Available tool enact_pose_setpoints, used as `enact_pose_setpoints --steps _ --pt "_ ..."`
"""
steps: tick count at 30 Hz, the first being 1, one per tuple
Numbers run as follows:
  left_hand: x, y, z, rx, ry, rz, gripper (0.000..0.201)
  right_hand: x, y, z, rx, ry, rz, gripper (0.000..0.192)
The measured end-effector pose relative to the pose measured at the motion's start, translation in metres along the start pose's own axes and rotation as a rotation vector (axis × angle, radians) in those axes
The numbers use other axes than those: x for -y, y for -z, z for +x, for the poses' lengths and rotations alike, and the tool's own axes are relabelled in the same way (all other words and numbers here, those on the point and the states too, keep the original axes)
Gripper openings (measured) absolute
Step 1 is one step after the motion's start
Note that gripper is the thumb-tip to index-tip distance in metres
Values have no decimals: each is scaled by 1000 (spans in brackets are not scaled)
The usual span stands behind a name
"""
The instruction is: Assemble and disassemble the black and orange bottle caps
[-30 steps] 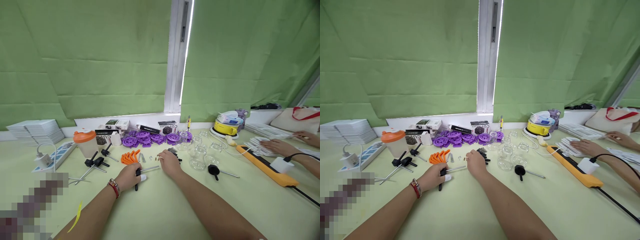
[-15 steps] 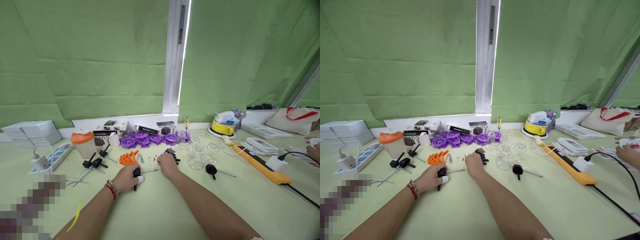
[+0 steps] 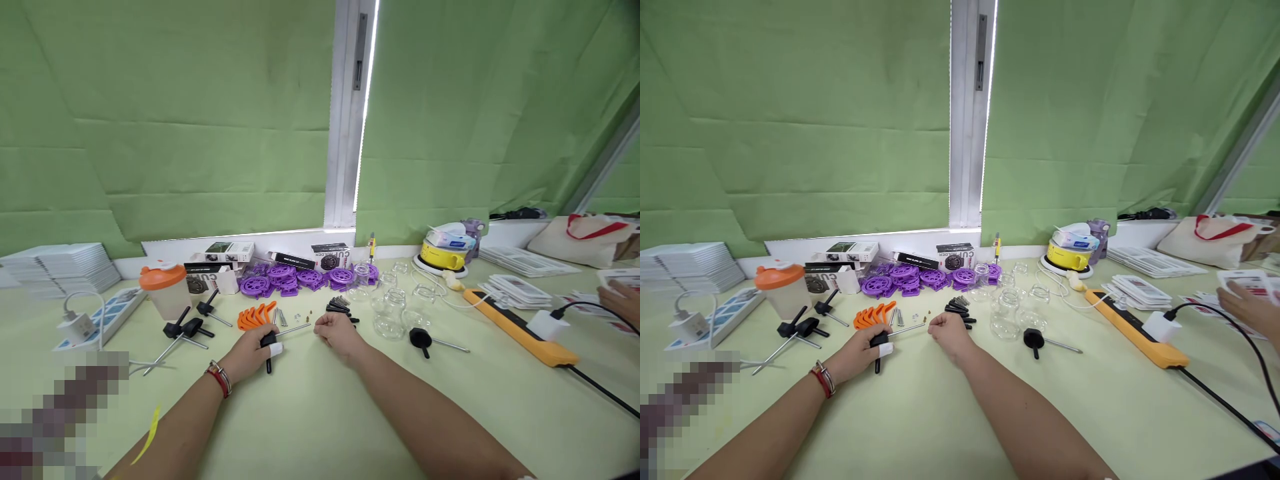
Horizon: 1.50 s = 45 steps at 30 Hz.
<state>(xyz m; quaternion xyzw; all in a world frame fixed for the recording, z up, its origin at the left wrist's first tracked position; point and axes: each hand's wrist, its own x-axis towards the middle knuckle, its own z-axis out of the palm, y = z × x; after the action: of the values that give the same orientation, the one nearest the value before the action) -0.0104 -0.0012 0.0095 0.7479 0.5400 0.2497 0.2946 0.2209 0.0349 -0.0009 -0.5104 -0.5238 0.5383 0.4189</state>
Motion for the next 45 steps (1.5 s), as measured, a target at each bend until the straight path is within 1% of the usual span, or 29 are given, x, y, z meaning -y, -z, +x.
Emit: enact_pose_setpoints --steps 2,5,9,13,20,36,45 --pt "0 -1 0 6 1 -4 33 0 -2 0 9 -71 132 11" --pt "3 -3 1 8 9 -9 35 -1 -2 2 8 -102 174 11" --pt "8 -4 2 2 -7 -5 35 -2 0 6 7 -111 170 3" --pt "10 -4 3 -7 -32 7 36 -1 0 6 18 -120 153 7" --pt "10 -6 5 -1 -36 58 36 -1 -1 4 55 -121 124 15" --pt "6 -5 4 16 -40 109 31 -3 -1 5 63 -120 63 16" --pt "4 -4 3 18 -27 109 31 -1 -1 5 80 -120 32 19"
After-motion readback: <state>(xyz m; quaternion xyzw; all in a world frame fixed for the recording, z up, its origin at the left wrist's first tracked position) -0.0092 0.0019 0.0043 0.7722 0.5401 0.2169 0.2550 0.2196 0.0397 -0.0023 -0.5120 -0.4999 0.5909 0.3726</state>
